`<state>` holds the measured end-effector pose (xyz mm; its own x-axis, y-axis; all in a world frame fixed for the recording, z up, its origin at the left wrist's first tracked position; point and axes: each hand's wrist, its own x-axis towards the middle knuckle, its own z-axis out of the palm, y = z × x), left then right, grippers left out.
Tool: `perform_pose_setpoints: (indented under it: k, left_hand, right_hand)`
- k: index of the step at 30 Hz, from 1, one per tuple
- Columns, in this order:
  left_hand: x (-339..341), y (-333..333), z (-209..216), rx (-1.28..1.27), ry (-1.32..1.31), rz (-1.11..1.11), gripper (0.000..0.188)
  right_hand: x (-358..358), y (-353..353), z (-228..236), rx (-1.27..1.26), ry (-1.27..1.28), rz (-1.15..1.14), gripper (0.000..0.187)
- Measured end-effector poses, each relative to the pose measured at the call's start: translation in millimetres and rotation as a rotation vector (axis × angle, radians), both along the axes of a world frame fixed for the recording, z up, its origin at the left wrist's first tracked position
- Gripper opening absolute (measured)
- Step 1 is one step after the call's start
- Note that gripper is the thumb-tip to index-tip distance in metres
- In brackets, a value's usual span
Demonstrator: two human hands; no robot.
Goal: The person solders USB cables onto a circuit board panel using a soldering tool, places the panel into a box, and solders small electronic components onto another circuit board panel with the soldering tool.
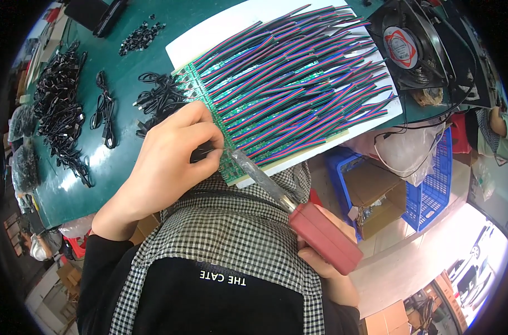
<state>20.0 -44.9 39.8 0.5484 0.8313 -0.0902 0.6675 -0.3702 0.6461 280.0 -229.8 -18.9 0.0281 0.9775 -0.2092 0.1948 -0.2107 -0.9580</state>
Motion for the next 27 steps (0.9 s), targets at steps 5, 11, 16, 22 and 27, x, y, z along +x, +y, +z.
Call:
perform_pose_setpoints:
  k: [5, 11, 16, 22, 27]
  left_hand:
    - [0.4, 0.8, 0.6, -0.016, -0.009, 0.008, 0.012]
    - [1.0, -1.9, -1.5, 0.011, -0.016, 0.01, 0.011]
    - [-0.8, -3.5, -1.7, 0.066, 0.012, 0.025, 0.009]
    - [0.1, -3.0, -3.1, 0.064, -0.019, 0.023, 0.009]
    - [-0.6, -1.8, -1.2, 0.052, -0.005, 0.011, 0.01]
  right_hand:
    - [5.0, -2.5, -2.1, 0.013, -0.021, 0.035, 0.07]
    - [-14.2, 13.5, 20.5, -0.019, 0.336, -0.195, 0.068]
    - [-19.5, 18.7, 24.2, 0.0, 0.224, -0.273, 0.07]
    - [5.9, -2.4, 5.8, 0.003, -0.148, 0.004, 0.065]
    - [14.6, -22.6, -12.1, -0.034, -0.117, -0.027, 0.07]
